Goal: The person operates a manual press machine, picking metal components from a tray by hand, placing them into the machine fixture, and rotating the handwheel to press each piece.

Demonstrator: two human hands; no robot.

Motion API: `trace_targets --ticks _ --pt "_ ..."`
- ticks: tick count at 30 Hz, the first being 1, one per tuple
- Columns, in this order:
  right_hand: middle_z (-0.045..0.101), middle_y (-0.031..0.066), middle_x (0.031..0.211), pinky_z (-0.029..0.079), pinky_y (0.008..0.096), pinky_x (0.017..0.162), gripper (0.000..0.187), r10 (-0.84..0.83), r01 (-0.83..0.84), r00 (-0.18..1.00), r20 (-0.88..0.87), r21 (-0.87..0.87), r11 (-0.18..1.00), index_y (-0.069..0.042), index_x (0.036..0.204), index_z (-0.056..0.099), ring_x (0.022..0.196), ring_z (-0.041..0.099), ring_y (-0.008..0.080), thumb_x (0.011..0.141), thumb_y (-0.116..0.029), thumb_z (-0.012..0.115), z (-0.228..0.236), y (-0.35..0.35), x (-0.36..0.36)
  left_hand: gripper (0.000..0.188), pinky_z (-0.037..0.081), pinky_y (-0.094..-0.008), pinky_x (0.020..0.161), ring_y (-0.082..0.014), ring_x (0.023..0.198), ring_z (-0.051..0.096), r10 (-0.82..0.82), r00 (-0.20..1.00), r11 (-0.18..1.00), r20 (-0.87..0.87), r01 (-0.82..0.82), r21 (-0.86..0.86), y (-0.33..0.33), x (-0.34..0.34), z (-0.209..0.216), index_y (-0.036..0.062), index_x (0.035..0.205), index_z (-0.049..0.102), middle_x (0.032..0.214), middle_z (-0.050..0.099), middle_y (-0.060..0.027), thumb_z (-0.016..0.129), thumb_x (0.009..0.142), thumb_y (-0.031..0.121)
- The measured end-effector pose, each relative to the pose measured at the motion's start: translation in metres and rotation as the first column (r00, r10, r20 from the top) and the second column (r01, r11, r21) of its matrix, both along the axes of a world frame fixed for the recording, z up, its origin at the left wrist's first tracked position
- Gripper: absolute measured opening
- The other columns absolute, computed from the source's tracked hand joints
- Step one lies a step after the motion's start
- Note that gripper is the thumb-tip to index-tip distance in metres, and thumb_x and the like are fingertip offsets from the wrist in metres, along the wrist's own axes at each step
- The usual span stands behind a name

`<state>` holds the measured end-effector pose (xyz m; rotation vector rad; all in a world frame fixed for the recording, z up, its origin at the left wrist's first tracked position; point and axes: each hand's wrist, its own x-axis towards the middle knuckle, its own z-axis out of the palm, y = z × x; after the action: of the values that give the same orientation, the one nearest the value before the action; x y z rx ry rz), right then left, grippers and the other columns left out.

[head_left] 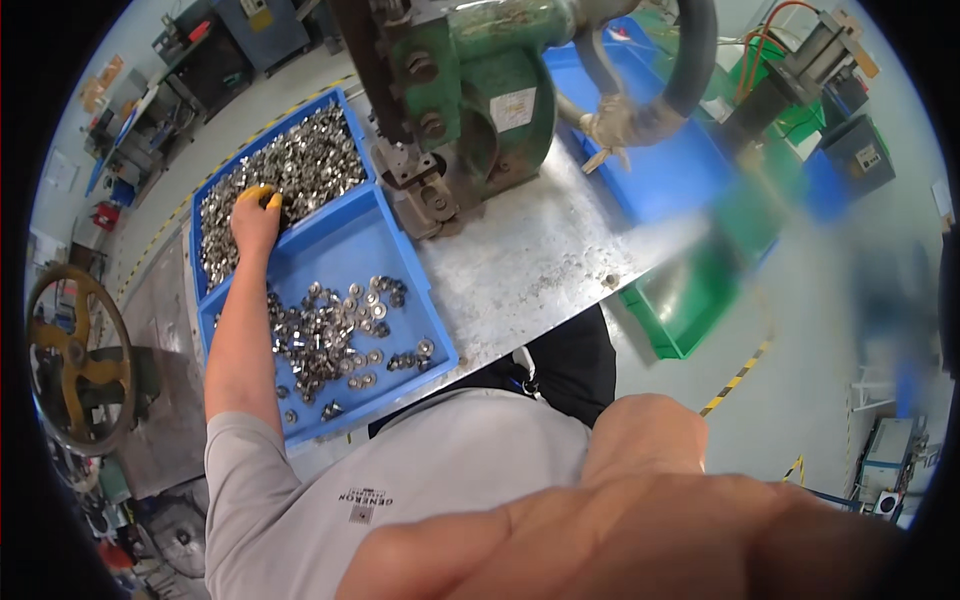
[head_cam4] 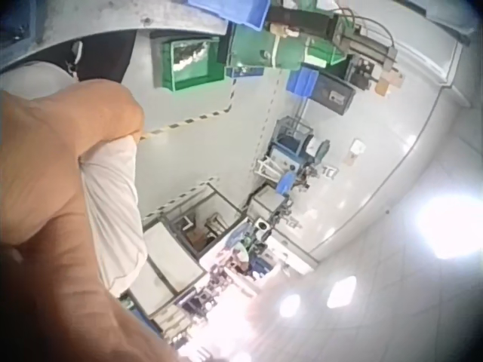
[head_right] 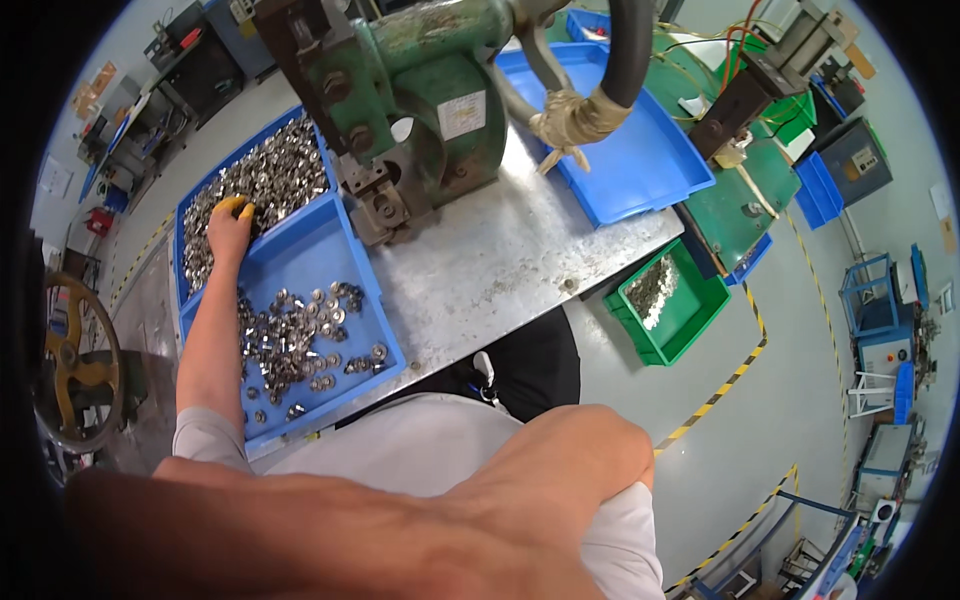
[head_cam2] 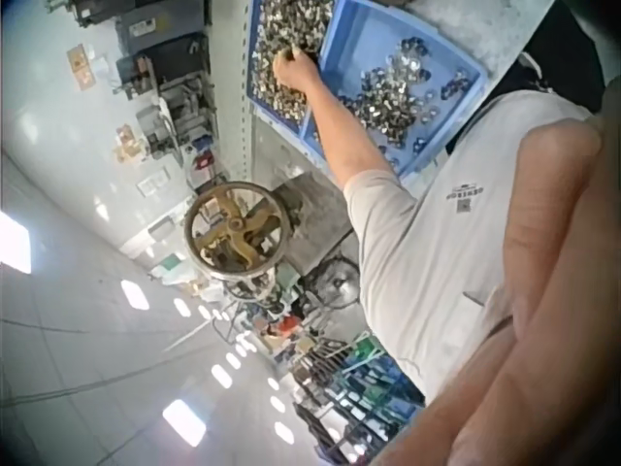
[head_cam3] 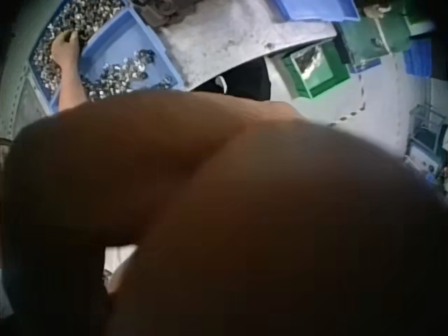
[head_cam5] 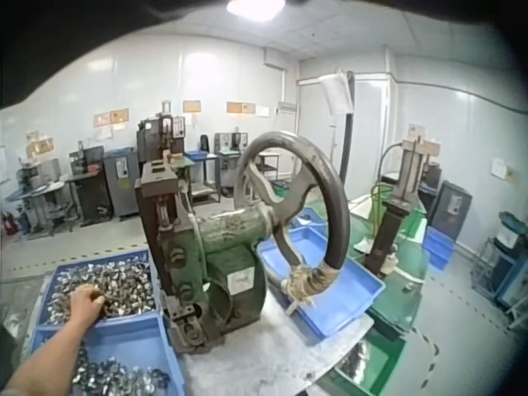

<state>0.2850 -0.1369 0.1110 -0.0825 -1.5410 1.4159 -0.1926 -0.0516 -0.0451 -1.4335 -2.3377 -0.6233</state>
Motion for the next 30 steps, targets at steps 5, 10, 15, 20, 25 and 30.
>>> trace_targets --ticks 5,10,15,20,25,30 --pt "0.059 0.0077 0.080 0.044 0.0310 0.074 0.015 0.144 -0.144 0.989 0.030 -0.002 0.990 -0.006 0.088 0.060 0.072 0.053 0.0202 0.079 -0.016 0.061 -0.003 0.041 -0.047 0.029 0.048 -0.0342 0.081 -0.0284 0.091 0.062 0.058 0.998 0.994 -0.023 -0.056 0.090 -0.009 -0.006 -0.004 0.0058 0.094 0.069 0.099 0.067 -0.0099 0.064 0.074 0.025" --pt "0.057 0.0062 0.090 0.043 0.0221 0.072 0.009 -0.163 0.365 0.840 0.517 -0.318 0.875 -0.001 0.093 0.055 0.077 0.052 0.0137 0.085 -0.003 0.057 -0.135 0.077 -0.046 0.021 0.049 -0.0342 0.077 -0.0280 0.083 0.062 -0.133 0.979 0.935 -0.154 0.175 0.308 -0.004 0.024 0.015 0.0054 0.088 0.069 0.093 0.067 -0.0090 0.066 0.069 0.015" --pt "0.058 0.0055 0.082 0.043 0.0211 0.068 0.014 -0.116 0.391 0.830 0.546 -0.420 0.819 -0.001 0.096 0.056 0.072 0.052 0.0115 0.082 -0.002 0.060 -0.163 0.077 -0.024 0.009 0.046 -0.0349 0.067 -0.0259 0.070 0.059 -0.419 0.889 0.833 -0.185 0.458 0.310 -0.031 0.080 0.022 0.0044 0.073 0.062 0.078 0.064 -0.0075 0.063 0.064 0.006" --pt "0.058 0.0049 0.077 0.043 0.0213 0.058 0.009 -0.150 0.408 0.752 0.642 -0.274 0.871 0.000 0.091 0.059 0.064 0.051 0.0115 0.083 -0.004 0.060 -0.163 0.095 -0.049 0.016 0.046 -0.0357 0.072 -0.0258 0.074 0.060 -0.580 0.704 0.799 0.410 0.589 0.118 -0.064 0.131 0.018 0.0059 0.082 0.069 0.082 0.065 -0.0075 0.068 0.068 0.014" --pt "0.059 0.0052 0.076 0.042 0.0218 0.056 0.008 -0.316 0.418 0.622 0.717 0.038 0.908 -0.001 0.087 0.060 0.061 0.051 0.0121 0.081 -0.004 0.061 -0.163 0.103 -0.060 0.024 0.042 -0.0356 0.084 -0.0255 0.089 0.059 -0.571 0.738 0.731 0.361 0.656 -0.185 -0.075 0.139 0.021 0.0076 0.093 0.068 0.096 0.064 -0.0080 0.068 0.070 0.014" --pt "0.059 0.0043 0.075 0.041 0.0218 0.054 0.007 -0.427 0.362 0.644 0.635 0.239 0.901 -0.001 0.085 0.061 0.059 0.049 0.0114 0.079 -0.004 0.063 -0.164 0.111 -0.066 0.023 0.041 -0.0360 0.085 -0.0260 0.090 0.059 -0.506 0.769 0.731 0.391 0.623 -0.280 -0.075 0.149 0.033 0.0074 0.092 0.069 0.099 0.064 -0.0087 0.067 0.071 0.014"
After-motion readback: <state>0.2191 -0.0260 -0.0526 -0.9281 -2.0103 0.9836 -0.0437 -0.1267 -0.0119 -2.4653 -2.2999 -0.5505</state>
